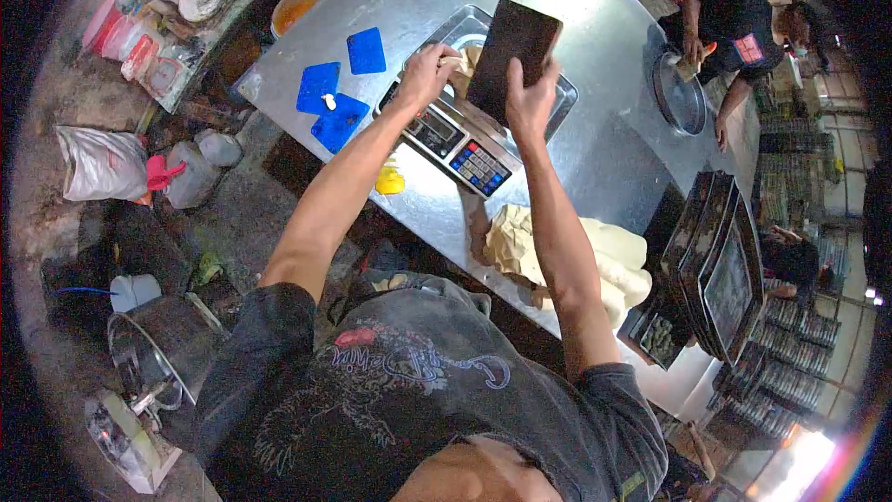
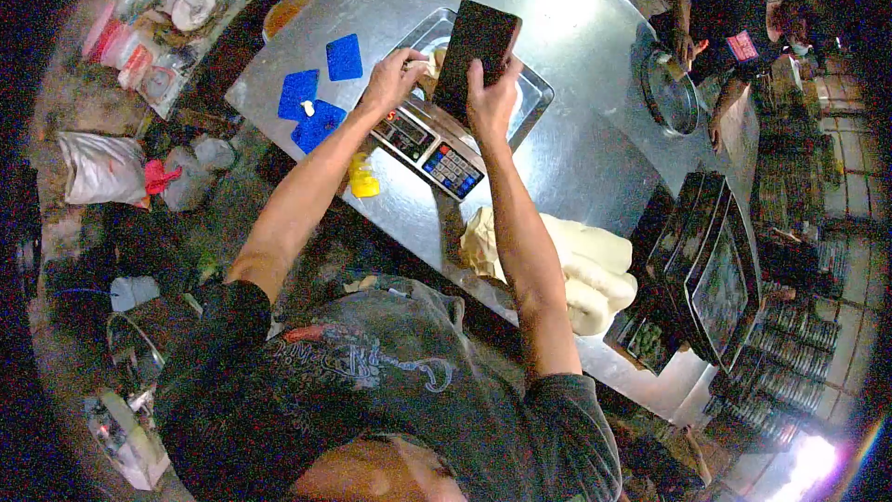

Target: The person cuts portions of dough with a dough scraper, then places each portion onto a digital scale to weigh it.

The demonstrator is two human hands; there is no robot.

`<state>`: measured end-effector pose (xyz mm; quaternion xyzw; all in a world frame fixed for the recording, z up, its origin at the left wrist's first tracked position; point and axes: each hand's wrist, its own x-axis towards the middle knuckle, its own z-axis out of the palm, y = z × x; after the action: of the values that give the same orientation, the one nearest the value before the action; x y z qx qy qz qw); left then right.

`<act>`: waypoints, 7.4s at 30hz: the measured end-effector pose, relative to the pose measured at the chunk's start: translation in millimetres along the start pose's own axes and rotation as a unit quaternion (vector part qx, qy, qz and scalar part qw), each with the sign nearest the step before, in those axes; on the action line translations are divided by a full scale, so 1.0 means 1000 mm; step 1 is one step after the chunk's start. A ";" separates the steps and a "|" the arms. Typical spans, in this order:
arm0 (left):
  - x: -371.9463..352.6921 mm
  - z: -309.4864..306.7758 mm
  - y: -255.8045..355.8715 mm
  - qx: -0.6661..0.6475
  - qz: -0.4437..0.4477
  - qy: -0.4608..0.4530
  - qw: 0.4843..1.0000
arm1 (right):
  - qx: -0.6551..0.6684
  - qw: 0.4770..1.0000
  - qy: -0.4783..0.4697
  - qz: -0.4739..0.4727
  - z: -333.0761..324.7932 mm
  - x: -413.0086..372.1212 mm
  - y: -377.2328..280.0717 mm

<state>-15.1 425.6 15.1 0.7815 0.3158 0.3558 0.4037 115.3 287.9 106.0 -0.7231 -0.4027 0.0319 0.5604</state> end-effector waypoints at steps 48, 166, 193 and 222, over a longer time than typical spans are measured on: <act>-0.282 0.159 0.127 0.036 0.065 -0.205 0.976 | -0.145 0.967 -0.090 0.190 -0.300 -0.210 0.083; -0.564 0.383 0.400 -0.466 -0.498 -0.302 0.666 | 0.234 0.842 -0.211 0.438 -0.640 -0.423 0.141; -0.532 0.275 0.422 -0.310 -0.307 -0.418 0.797 | 0.293 0.830 0.089 0.466 -0.565 -0.494 0.002; -0.541 0.436 0.487 -0.346 -0.308 -0.662 0.589 | 0.166 0.959 -0.033 0.228 -0.740 -0.484 0.079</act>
<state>143.2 -405.5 85.3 0.4592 0.0361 -0.3228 0.8268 200.6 -595.5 117.9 -0.6909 -0.2348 0.2493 0.6367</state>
